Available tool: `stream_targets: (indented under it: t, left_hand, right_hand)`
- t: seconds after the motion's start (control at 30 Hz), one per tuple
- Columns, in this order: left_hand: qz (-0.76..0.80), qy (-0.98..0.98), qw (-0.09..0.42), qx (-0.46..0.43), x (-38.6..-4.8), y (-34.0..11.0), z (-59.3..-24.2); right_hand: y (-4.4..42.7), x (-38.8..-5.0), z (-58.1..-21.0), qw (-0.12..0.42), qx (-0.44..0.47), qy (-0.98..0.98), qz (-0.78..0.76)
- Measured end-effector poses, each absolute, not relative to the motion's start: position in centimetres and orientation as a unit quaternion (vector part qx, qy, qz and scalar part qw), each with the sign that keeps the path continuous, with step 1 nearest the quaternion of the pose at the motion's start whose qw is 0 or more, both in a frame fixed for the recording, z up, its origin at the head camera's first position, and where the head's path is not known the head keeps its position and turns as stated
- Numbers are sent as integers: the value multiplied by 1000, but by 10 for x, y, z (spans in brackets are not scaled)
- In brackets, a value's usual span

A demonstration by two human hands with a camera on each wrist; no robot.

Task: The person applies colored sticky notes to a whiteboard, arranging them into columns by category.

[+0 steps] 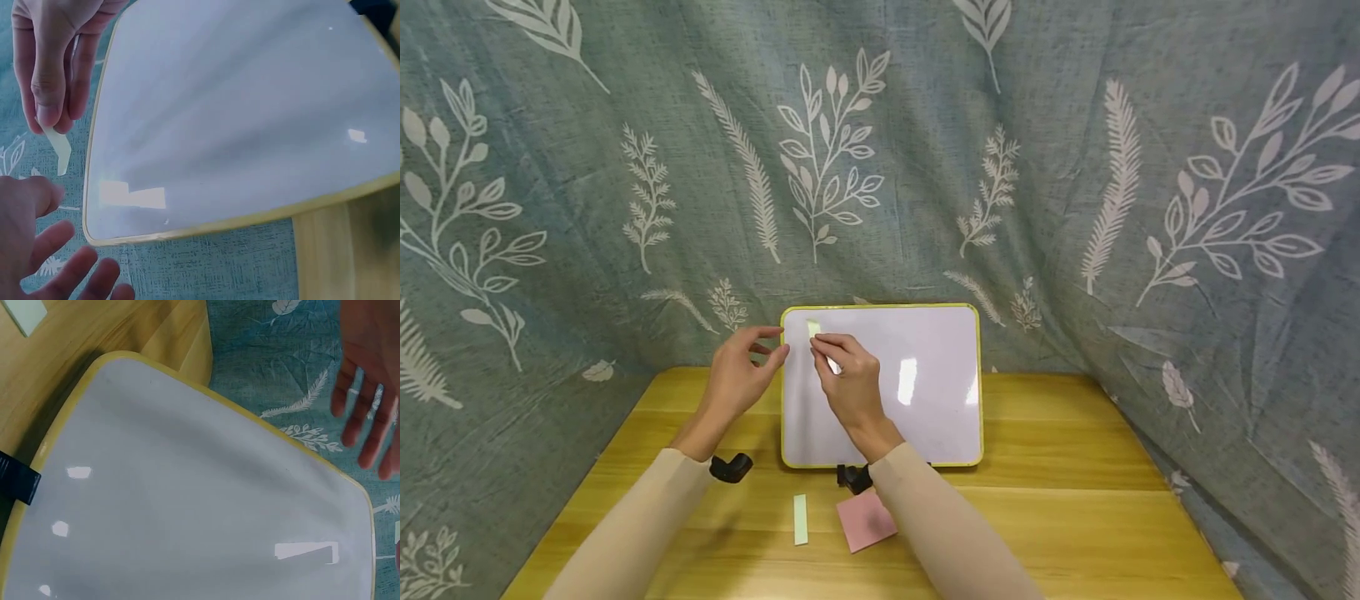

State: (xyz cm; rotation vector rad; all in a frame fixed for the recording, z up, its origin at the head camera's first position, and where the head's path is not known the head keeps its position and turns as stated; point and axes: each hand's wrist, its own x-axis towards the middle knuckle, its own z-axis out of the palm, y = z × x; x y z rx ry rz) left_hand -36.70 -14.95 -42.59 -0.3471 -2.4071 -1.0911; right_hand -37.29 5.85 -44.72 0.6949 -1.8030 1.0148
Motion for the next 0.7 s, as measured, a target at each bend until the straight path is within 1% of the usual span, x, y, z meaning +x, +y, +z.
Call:
stream_targets:
  t: [0.37, 0.7]
  left_hand:
    - [-402, -872, 248, -131, -396, -134, -412]
    - [-402, -878, 223, -135, -408, -136, -401]
  right_hand:
    - [52, -385, -454, 486, 258, -715, 432]
    - [39, -392, -457, 471, 238, -717, 455]
